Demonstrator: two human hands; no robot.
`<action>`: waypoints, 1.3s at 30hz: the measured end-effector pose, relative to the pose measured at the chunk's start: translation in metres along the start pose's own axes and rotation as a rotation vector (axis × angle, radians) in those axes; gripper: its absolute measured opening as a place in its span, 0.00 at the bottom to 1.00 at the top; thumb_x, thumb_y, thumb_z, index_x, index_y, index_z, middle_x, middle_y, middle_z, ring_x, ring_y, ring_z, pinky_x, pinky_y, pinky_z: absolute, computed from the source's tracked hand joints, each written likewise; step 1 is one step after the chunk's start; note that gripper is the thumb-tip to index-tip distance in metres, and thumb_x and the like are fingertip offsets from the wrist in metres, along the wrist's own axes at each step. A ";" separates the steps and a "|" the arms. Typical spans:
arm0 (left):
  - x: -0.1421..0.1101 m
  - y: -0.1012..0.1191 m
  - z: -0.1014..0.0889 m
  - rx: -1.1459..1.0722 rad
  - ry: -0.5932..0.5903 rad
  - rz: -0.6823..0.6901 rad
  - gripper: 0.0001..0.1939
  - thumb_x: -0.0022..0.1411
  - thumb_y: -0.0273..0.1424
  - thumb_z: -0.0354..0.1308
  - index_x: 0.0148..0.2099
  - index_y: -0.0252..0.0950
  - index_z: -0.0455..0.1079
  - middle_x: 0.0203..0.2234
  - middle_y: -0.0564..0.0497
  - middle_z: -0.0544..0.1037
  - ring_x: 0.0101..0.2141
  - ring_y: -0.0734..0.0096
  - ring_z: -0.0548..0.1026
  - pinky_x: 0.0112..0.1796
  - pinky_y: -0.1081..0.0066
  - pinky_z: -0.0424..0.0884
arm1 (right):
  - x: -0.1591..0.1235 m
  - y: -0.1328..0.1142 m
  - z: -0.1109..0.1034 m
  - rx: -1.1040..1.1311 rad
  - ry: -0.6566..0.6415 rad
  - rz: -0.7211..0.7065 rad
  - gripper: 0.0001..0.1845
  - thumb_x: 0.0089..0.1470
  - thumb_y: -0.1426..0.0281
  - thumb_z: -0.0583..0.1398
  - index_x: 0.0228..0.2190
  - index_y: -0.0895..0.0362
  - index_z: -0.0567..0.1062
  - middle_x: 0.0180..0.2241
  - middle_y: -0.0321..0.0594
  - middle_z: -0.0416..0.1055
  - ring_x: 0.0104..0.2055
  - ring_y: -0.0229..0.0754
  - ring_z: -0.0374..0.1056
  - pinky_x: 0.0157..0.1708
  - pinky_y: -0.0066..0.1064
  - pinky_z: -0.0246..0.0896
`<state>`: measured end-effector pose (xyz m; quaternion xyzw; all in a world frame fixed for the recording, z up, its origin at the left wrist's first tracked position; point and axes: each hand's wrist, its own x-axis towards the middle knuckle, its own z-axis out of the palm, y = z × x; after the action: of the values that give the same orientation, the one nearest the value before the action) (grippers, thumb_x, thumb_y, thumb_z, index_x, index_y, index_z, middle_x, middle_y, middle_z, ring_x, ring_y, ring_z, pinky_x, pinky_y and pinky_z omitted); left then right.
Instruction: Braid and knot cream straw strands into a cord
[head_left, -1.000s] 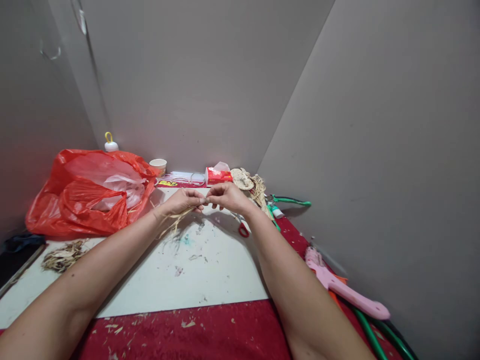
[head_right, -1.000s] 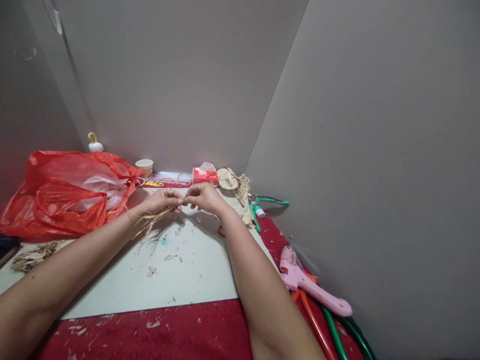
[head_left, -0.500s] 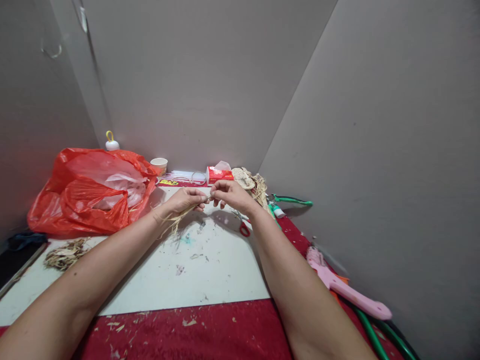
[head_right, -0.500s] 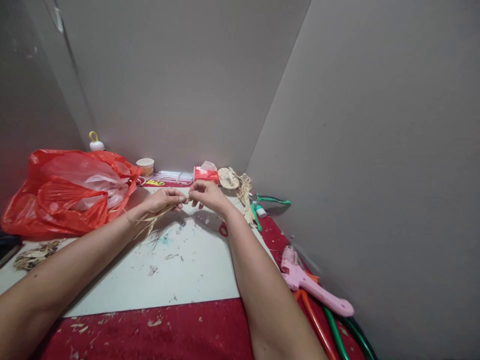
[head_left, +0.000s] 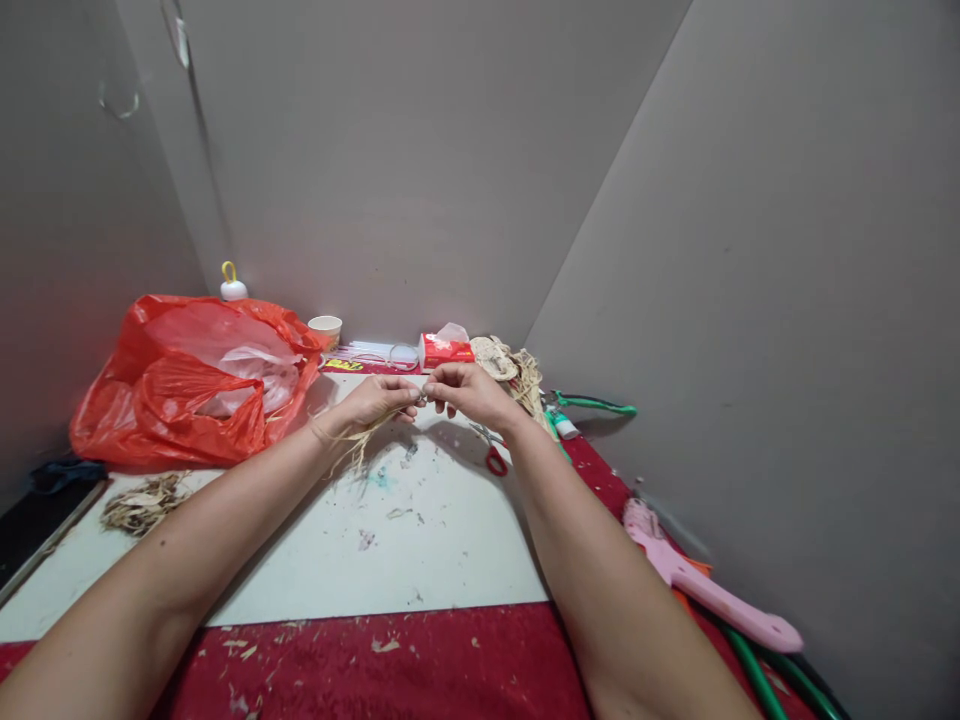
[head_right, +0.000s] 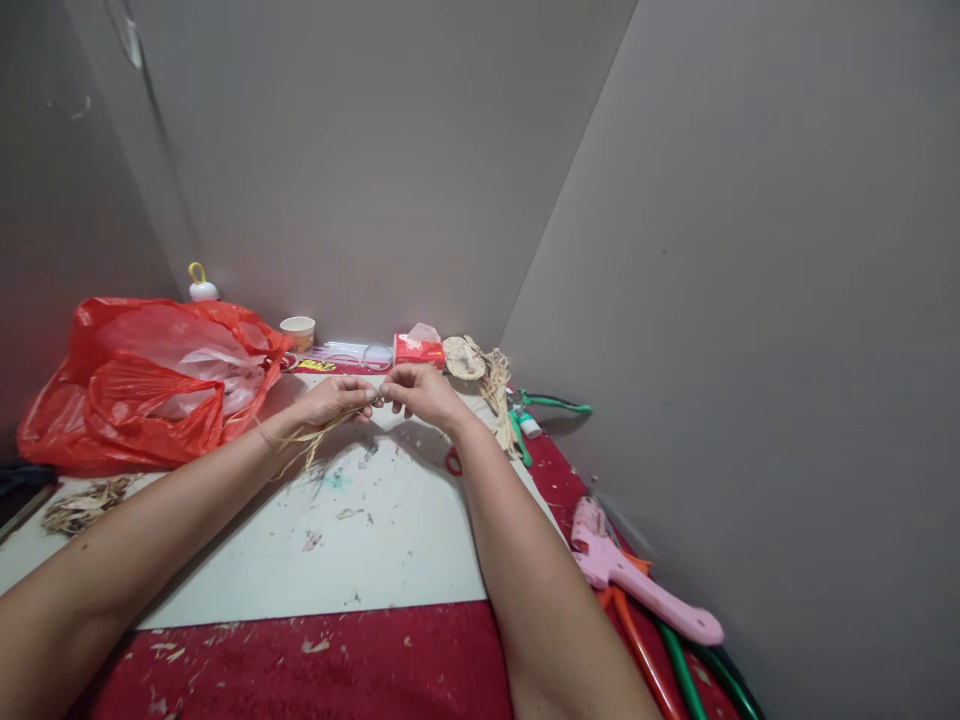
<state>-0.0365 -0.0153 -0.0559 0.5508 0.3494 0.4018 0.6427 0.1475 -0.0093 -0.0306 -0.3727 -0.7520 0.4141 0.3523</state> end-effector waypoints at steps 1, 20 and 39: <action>0.000 0.000 0.000 -0.013 -0.009 -0.001 0.13 0.49 0.34 0.65 0.34 0.31 0.71 0.30 0.50 0.75 0.26 0.80 0.72 0.31 0.73 0.69 | 0.000 0.000 0.000 0.005 0.002 0.002 0.12 0.47 0.62 0.61 0.24 0.60 0.69 0.21 0.35 0.68 0.20 0.31 0.63 0.17 0.23 0.57; -0.009 0.014 0.009 0.009 -0.139 0.033 0.16 0.52 0.40 0.62 0.34 0.34 0.63 0.27 0.56 0.68 0.22 0.83 0.65 0.27 0.74 0.68 | -0.003 -0.008 -0.003 0.123 -0.017 0.030 0.14 0.49 0.60 0.60 0.26 0.58 0.67 0.24 0.36 0.69 0.22 0.32 0.65 0.18 0.23 0.57; 0.003 0.000 0.007 0.123 0.063 0.172 0.17 0.48 0.41 0.64 0.30 0.32 0.67 0.22 0.53 0.73 0.22 0.77 0.71 0.26 0.75 0.63 | 0.019 0.022 0.034 -0.129 0.339 -0.203 0.08 0.50 0.67 0.52 0.22 0.56 0.60 0.19 0.31 0.59 0.21 0.34 0.55 0.22 0.26 0.51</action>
<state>-0.0290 -0.0158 -0.0543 0.6043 0.3449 0.4505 0.5594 0.1154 0.0032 -0.0601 -0.3814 -0.7404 0.2588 0.4893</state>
